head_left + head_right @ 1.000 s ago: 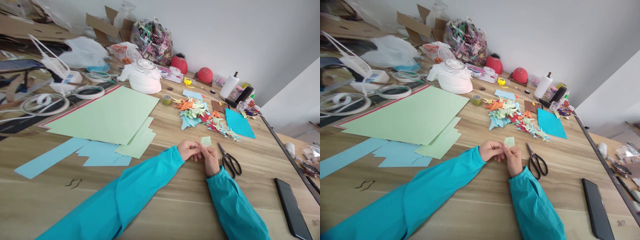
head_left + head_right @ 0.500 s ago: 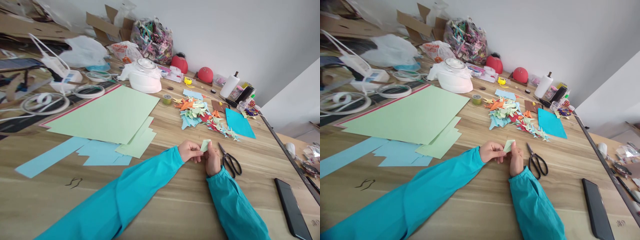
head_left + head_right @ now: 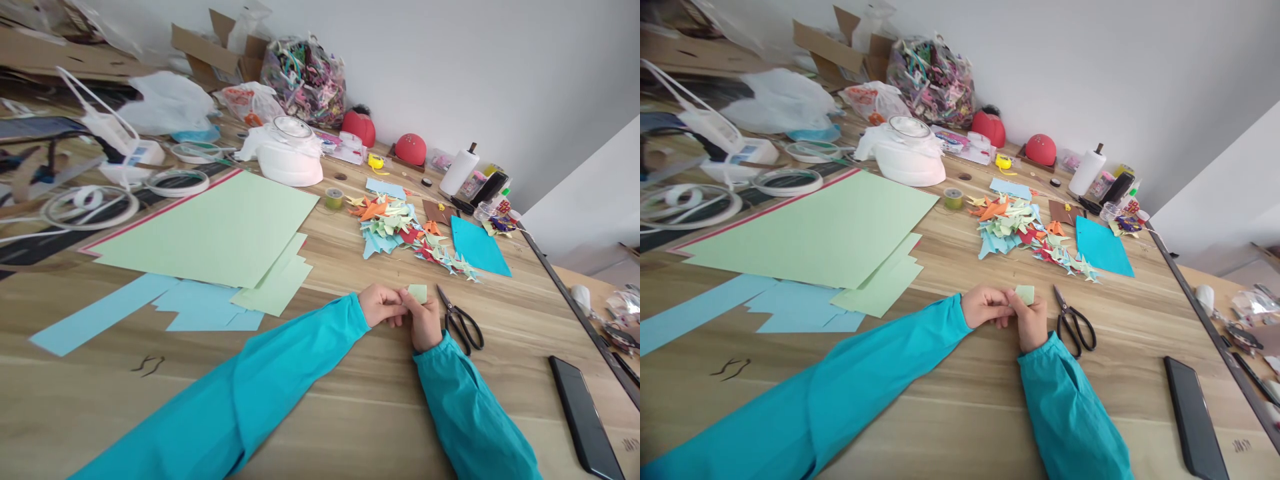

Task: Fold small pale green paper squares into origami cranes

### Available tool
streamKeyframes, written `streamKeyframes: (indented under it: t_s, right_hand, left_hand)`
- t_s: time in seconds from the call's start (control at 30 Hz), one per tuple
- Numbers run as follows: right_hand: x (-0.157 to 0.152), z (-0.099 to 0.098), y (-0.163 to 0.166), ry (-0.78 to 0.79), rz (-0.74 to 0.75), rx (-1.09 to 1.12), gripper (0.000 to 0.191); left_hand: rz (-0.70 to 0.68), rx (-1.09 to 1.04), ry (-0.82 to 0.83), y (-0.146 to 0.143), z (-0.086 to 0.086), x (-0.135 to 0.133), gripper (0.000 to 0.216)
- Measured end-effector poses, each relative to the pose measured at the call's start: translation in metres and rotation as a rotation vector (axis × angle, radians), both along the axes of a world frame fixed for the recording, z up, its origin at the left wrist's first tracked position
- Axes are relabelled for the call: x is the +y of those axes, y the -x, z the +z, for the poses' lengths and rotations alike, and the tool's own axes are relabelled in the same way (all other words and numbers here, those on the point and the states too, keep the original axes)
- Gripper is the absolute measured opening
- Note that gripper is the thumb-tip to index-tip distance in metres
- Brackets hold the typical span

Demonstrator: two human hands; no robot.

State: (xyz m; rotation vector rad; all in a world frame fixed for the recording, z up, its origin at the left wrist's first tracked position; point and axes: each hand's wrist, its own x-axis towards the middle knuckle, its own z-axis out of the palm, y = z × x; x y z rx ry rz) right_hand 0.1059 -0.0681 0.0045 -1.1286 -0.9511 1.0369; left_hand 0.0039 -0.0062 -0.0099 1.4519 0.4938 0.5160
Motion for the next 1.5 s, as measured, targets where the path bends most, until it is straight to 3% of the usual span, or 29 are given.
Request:
streamKeyframes:
  t_s: [0.43, 0.63, 0.9, 1.03, 1.27, 1.5]
  right_hand:
    - [0.001, -0.007, -0.002, 0.101, -0.109, 0.051, 0.033]
    - [0.003, -0.013, -0.007, 0.133, -0.146, -0.038, 0.044]
    - [0.002, -0.004, -0.002, 0.073, -0.149, -0.118, 0.036]
    - [0.001, -0.001, -0.001, 0.046, -0.065, -0.139, 0.033]
    - [0.0, -0.002, 0.001, 0.093, -0.107, -0.16, 0.04]
    - [0.003, -0.008, -0.006, 0.122, -0.204, -0.014, 0.046]
  left_hand:
    - [-0.047, -0.017, -0.097, -0.002, -0.01, -0.001, 0.034]
    - [0.005, 0.006, -0.081, -0.001, -0.008, -0.005, 0.033]
    - [0.123, -0.005, -0.072, 0.001, 0.001, -0.006, 0.037]
    - [0.162, 0.02, -0.101, 0.003, 0.003, -0.004, 0.041]
    - [0.134, -0.06, -0.064, 0.003, 0.007, -0.004, 0.039]
    - [0.088, -0.016, 0.005, 0.001, 0.006, -0.009, 0.034]
